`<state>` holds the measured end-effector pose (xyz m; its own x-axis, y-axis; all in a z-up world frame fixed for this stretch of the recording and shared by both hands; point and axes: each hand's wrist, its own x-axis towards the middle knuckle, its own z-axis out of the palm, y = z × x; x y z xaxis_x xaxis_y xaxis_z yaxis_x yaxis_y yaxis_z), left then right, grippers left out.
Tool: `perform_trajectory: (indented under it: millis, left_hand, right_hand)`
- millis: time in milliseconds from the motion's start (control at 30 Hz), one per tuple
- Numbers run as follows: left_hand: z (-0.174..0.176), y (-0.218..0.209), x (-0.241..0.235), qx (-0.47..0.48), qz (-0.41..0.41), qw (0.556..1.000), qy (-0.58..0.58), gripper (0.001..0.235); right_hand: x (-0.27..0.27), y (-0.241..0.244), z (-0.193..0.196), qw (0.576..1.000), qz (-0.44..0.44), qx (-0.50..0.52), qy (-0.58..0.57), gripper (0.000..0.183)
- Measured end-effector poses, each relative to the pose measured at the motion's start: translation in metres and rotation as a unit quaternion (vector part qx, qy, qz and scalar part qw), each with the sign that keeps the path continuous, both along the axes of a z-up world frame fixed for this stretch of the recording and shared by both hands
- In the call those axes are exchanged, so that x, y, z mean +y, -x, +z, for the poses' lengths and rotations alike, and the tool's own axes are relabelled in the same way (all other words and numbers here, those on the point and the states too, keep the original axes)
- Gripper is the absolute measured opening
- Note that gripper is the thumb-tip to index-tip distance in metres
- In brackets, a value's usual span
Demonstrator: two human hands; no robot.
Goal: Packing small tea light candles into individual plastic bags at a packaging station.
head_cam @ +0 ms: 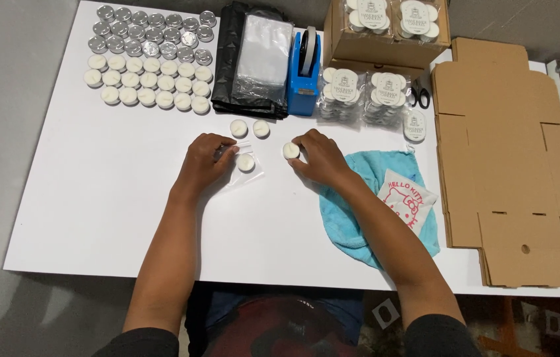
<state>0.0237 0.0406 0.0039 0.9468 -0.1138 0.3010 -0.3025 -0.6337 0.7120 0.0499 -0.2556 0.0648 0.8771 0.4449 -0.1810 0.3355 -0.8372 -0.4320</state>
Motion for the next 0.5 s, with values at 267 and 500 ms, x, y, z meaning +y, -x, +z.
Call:
perform_trajectory:
  millis: [267, 500]
  left_hand:
    - [-0.003, 0.004, -0.037, -0.042, -0.058, 0.997, -0.016, 0.017]
    - [0.000, 0.006, -0.066, -0.024, -0.107, 0.994, 0.013, 0.019]
  right_hand:
    - [-0.017, 0.027, -0.008, 1.000, 0.009, 0.005, -0.021, 0.047]
    - [-0.023, 0.027, -0.020, 0.998, 0.019, -0.010, -0.057, 0.047]
